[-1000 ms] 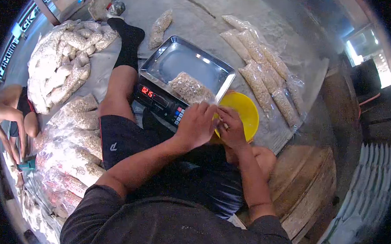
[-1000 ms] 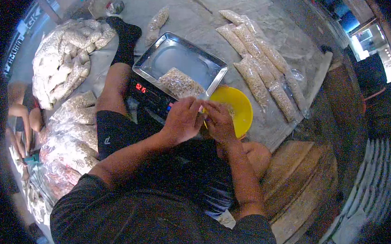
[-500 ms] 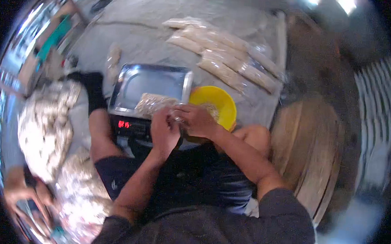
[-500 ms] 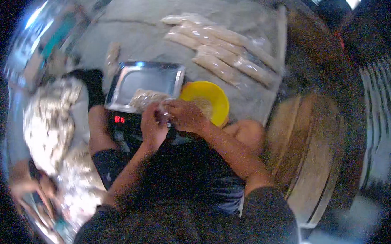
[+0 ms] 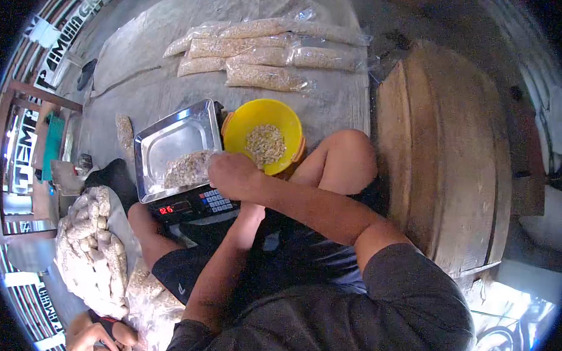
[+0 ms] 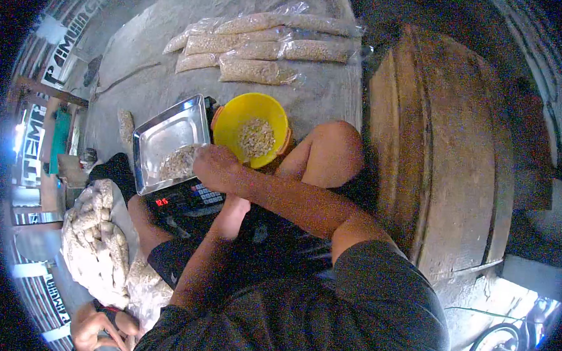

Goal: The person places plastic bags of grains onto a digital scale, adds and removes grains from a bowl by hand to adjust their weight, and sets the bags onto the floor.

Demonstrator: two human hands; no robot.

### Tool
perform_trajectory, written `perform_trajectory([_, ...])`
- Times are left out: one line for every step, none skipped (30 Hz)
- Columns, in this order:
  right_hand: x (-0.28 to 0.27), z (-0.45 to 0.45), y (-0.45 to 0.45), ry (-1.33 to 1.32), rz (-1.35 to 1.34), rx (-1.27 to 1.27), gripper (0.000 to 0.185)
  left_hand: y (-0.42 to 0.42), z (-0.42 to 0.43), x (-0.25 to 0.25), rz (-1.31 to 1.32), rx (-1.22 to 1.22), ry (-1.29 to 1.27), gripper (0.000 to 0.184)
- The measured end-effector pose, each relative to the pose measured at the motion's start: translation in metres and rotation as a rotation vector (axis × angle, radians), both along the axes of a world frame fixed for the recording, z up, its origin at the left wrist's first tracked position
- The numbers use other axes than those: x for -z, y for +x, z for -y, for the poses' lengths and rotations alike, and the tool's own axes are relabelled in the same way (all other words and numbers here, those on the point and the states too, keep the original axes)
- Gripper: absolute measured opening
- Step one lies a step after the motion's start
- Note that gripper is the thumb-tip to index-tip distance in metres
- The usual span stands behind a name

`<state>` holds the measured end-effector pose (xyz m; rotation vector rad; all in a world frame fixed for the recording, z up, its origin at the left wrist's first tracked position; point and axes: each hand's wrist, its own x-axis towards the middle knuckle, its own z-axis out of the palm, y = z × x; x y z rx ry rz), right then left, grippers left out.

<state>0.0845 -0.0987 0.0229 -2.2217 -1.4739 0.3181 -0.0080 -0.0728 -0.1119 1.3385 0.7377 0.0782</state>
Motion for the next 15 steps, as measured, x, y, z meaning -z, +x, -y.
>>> perform_trajectory([0.005, -0.001, 0.002, 0.015, -0.028, -0.027, 0.022, 0.004, -0.004, 0.001, -0.013, -0.010, 0.047, 0.022])
perform_trajectory([0.015, -0.002, 0.005, 0.125, 0.004, -0.065, 0.023, 0.006, -0.008, 0.003, -0.031, -0.015, 0.096, 0.022])
perform_trajectory([0.030, -0.002, 0.009, 0.235, 0.033, -0.104, 0.024, 0.008, -0.010, 0.002, -0.049, -0.019, 0.143, 0.022])
perform_trajectory([0.039, -0.002, 0.012, 0.348, 0.061, -0.146, 0.025, 0.010, -0.012, 0.001, -0.068, -0.020, 0.182, 0.023])
perform_trajectory([0.049, -0.002, 0.016, 0.344, 0.028, -0.153, 0.027, 0.010, -0.013, 0.000, -0.087, -0.017, 0.213, 0.023])
perform_trajectory([0.054, -0.002, 0.021, 0.341, -0.004, -0.173, 0.029, 0.010, -0.012, -0.001, -0.106, -0.019, 0.225, 0.024])
perform_trajectory([0.057, -0.002, 0.025, 0.338, -0.035, -0.211, 0.031, 0.008, -0.009, -0.003, -0.134, -0.021, 0.218, 0.024])
perform_trajectory([0.045, -0.002, 0.030, 0.195, -0.098, -0.182, 0.034, 0.007, -0.004, -0.010, -0.170, -0.004, 0.184, 0.026])
perform_trajectory([0.030, -0.002, 0.036, 0.052, -0.150, -0.162, 0.036, 0.006, 0.001, -0.018, -0.208, 0.014, 0.151, 0.028])
perform_trajectory([0.031, -0.004, 0.040, 0.013, -0.137, -0.173, 0.036, 0.010, 0.005, -0.029, -0.223, 0.030, 0.191, 0.031])
perform_trajectory([0.032, -0.006, 0.043, -0.028, -0.123, -0.173, 0.037, 0.012, 0.005, -0.041, -0.243, 0.057, 0.226, 0.033])
perform_trajectory([0.033, -0.006, 0.043, 0.025, -0.111, -0.215, 0.037, 0.008, 0.002, -0.050, -0.266, 0.006, 0.192, 0.034])
perform_trajectory([0.032, -0.006, 0.043, 0.074, -0.097, -0.242, 0.037, 0.007, -0.002, -0.058, -0.282, -0.031, 0.154, 0.035])
perform_trajectory([0.028, -0.007, 0.041, 0.060, -0.085, -0.242, 0.038, 0.007, -0.003, -0.066, -0.291, -0.055, 0.112, 0.037])
perform_trajectory([0.024, -0.005, 0.040, 0.042, -0.071, -0.235, 0.038, 0.004, -0.005, -0.078, -0.308, -0.021, 0.097, 0.035])
